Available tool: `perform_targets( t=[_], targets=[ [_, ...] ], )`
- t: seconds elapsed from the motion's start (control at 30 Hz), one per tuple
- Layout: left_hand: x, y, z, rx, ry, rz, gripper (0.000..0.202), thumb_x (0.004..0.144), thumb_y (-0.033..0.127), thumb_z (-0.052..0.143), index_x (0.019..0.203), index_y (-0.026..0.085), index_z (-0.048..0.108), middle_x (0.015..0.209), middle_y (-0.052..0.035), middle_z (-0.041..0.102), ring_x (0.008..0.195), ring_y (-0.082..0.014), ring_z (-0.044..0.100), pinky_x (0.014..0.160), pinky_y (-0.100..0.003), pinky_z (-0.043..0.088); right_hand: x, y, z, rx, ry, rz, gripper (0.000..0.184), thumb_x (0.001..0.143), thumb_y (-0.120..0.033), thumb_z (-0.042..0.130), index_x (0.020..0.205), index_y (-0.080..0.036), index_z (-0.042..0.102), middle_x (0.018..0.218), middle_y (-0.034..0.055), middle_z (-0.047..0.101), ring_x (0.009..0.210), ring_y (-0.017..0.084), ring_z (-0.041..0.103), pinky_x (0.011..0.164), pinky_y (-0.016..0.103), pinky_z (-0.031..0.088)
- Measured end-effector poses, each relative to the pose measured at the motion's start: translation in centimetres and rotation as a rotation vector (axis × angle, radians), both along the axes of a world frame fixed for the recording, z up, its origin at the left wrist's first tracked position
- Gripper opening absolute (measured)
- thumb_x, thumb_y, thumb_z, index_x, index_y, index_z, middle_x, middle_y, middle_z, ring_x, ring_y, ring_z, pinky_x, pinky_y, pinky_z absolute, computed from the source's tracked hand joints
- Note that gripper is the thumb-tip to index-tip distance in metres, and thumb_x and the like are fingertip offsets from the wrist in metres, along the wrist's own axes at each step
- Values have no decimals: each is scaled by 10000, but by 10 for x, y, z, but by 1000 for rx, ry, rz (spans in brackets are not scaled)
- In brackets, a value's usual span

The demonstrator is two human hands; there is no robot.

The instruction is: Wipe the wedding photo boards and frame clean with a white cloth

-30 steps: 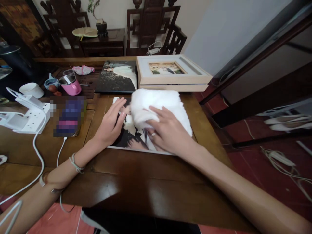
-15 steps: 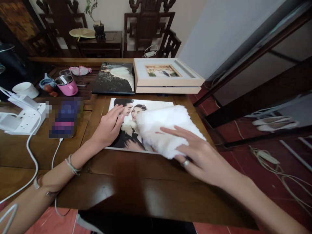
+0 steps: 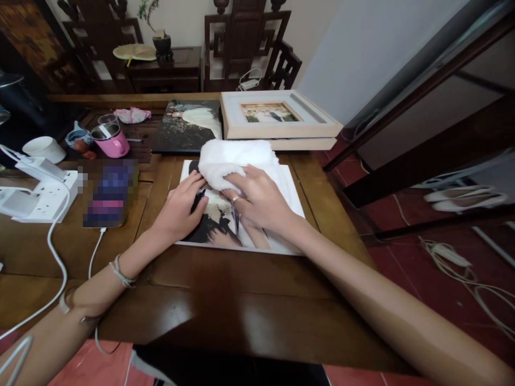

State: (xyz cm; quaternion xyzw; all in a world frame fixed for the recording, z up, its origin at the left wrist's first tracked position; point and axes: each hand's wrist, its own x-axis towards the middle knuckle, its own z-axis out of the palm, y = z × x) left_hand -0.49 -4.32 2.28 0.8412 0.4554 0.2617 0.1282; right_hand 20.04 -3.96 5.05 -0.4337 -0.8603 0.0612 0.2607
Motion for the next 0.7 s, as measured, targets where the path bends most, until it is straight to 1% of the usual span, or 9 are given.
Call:
perform_targets(
  t=[0.07, 0.17, 0.3, 0.37, 0.43, 0.5, 0.53, 0.63, 0.7],
  targets=[
    [-1, 1, 0, -5, 3, -3, 407, 962, 253, 454, 1352, 143, 489, 1474, -178, 478, 1430, -297, 363, 1137, -553, 346, 5, 0, -1, 4, -3, 6, 265, 887, -139, 433, 1020, -195, 655, 1041, 99, 701, 1100, 290, 594, 944, 476, 456],
    [-9, 1, -1, -8, 8, -4, 416, 965, 246, 448, 1368, 149, 475, 1480, -173, 475, 1436, -296, 354, 1137, -563, 341, 24, -1, -5, 11, -35, -11, 240, 890, -160, 426, 955, -234, 645, 945, 64, 686, 1017, 279, 612, 861, 451, 490],
    [-26, 0, 1, 0, 17, 5, 404, 968, 253, 447, 1355, 143, 487, 1482, -175, 476, 1430, -296, 365, 1136, -560, 342, 53, -4, -13, 14, -51, -156, 189, 916, -258, 436, 876, -226, 618, 805, 72, 634, 836, 285, 631, 712, 439, 519],
    [-32, 2, 2, 2, 25, 8, 404, 969, 252, 444, 1355, 138, 486, 1484, -176, 474, 1432, -296, 362, 1137, -559, 342, 64, -12, -17, 14, -57, -225, 180, 918, -271, 441, 839, -226, 596, 839, 98, 653, 852, 303, 648, 694, 456, 533],
    [-32, 7, 1, 3, 31, 9, 408, 969, 246, 443, 1355, 123, 483, 1483, -182, 473, 1434, -296, 358, 1139, -552, 340, 71, -26, -22, 44, -62, -229, 167, 918, -260, 453, 795, -233, 562, 1014, 136, 684, 1006, 333, 650, 773, 508, 547],
    [-24, 16, -4, 6, 33, 9, 408, 969, 242, 442, 1354, 115, 482, 1483, -185, 471, 1433, -297, 359, 1142, -546, 338, 75, -45, -27, 101, -65, -170, 157, 911, -223, 473, 764, -235, 527, 1239, 156, 643, 1200, 350, 581, 902, 574, 520],
    [-19, 22, -7, 8, 32, 9, 407, 969, 242, 443, 1354, 117, 481, 1483, -184, 472, 1432, -297, 360, 1141, -544, 339, 76, -55, -29, 125, -67, -133, 162, 902, -195, 484, 747, -234, 512, 1302, 163, 617, 1264, 351, 540, 956, 597, 494],
    [-4, 37, -16, 9, 30, 15, 398, 969, 243, 444, 1350, 134, 486, 1480, -178, 477, 1428, -295, 369, 1139, -539, 345, 74, -81, -32, 100, -64, 9, 182, 855, -93, 491, 732, -225, 511, 1411, 148, 558, 1378, 326, 431, 1071, 617, 408],
    [0, 43, -17, 5, 37, 15, 400, 969, 239, 441, 1348, 118, 488, 1478, -185, 476, 1428, -297, 368, 1143, -532, 343, 70, -90, -29, 86, -51, 91, 210, 823, -50, 491, 702, -221, 516, 1436, 130, 543, 1405, 310, 395, 1099, 603, 386]
  ],
)
